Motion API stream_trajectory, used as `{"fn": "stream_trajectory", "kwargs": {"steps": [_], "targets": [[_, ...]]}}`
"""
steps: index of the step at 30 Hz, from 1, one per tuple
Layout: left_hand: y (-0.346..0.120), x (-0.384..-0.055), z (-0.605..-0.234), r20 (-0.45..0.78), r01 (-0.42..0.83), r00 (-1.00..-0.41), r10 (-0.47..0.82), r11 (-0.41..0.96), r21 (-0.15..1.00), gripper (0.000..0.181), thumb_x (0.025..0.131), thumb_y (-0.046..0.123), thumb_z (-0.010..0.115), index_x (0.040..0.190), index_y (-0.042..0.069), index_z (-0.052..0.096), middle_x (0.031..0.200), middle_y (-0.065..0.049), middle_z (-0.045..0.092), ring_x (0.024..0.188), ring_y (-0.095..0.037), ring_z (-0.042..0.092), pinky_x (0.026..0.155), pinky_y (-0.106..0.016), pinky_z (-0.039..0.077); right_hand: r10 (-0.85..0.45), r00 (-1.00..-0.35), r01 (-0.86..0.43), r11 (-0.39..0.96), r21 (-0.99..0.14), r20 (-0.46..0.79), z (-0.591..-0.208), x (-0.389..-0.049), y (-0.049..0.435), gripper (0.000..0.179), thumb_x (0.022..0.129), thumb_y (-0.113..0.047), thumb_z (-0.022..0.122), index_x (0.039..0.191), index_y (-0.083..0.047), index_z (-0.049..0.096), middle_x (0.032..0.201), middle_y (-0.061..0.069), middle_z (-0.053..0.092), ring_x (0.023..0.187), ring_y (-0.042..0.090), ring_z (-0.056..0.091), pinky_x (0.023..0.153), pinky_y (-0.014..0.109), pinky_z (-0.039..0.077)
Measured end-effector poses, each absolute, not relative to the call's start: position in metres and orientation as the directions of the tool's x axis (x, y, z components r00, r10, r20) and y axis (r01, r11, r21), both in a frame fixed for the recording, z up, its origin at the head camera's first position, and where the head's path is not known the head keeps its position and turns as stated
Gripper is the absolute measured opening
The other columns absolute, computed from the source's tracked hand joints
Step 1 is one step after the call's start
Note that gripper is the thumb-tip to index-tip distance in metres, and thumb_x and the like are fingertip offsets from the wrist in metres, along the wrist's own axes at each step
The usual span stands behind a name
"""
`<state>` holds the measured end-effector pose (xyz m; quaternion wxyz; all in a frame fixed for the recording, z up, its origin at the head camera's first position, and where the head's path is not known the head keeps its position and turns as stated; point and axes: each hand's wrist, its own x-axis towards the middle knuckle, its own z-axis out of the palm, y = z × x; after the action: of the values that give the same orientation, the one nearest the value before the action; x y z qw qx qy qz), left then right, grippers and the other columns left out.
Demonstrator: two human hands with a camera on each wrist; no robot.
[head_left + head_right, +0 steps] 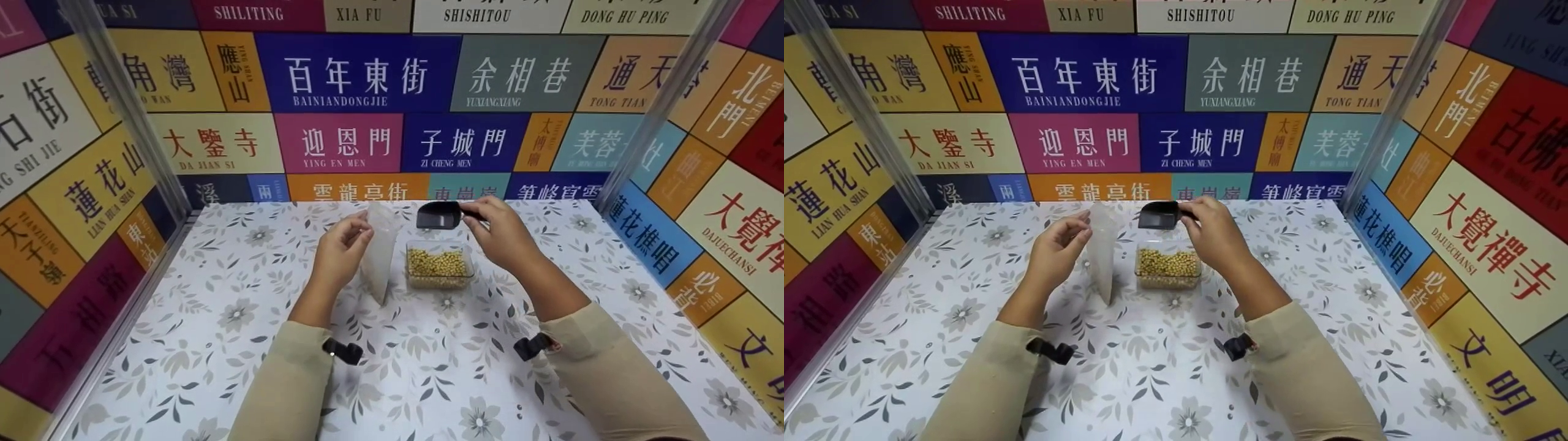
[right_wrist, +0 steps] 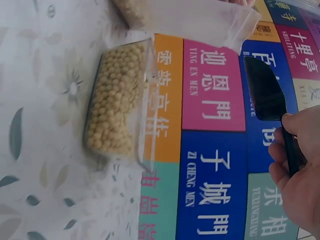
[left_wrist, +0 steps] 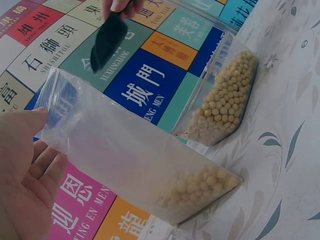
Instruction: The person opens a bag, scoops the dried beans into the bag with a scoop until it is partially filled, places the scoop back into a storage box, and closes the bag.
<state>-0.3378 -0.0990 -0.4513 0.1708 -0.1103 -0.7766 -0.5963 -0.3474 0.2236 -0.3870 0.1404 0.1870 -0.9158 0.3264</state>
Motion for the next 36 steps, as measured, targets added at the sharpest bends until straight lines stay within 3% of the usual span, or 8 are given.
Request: {"fn": "stream_trajectory", "kwargs": {"steps": [9,21,36], "targets": [[-0.100,-0.339,-0.453,0.411,0.379,-0.911,-0.041,0.315,0.870,0.008,0.105,0.023,0.071,0.110,0.017,0.074,0.149,0.002,0.068,0.135,-0.018,0.068,0.110,-0.027,0.058,-0.211,-0.927,-0.358,0.747,-0.561,0.310,-0.418,-0.341,0.251,0.035,0.110,-0.026,0.061,0.142,-0.012,0.067,0.138,0.009,0.065,0.131,0.034,0.064,0.109,0.054,0.056],[-0.099,-0.340,-0.453,0.400,0.372,-0.915,-0.046,0.286,0.883,0.007,0.105,0.022,0.071,0.108,0.016,0.073,0.148,0.001,0.068,0.134,-0.019,0.068,0.110,-0.027,0.058,-0.220,-0.956,-0.291,0.789,-0.541,0.193,-0.450,-0.336,0.273,0.037,0.112,-0.027,0.059,0.145,-0.012,0.065,0.139,0.010,0.064,0.131,0.035,0.063,0.109,0.056,0.055],[-0.098,-0.340,-0.453,0.406,0.382,-0.913,-0.035,0.269,0.884,0.007,0.105,0.022,0.071,0.108,0.016,0.073,0.148,0.000,0.068,0.135,-0.020,0.067,0.110,-0.027,0.058,-0.316,-0.932,-0.362,0.824,-0.436,0.176,-0.454,-0.341,0.268,0.029,0.108,-0.017,0.065,0.135,-0.009,0.072,0.129,0.012,0.070,0.121,0.034,0.067,0.103,0.054,0.058]]}}
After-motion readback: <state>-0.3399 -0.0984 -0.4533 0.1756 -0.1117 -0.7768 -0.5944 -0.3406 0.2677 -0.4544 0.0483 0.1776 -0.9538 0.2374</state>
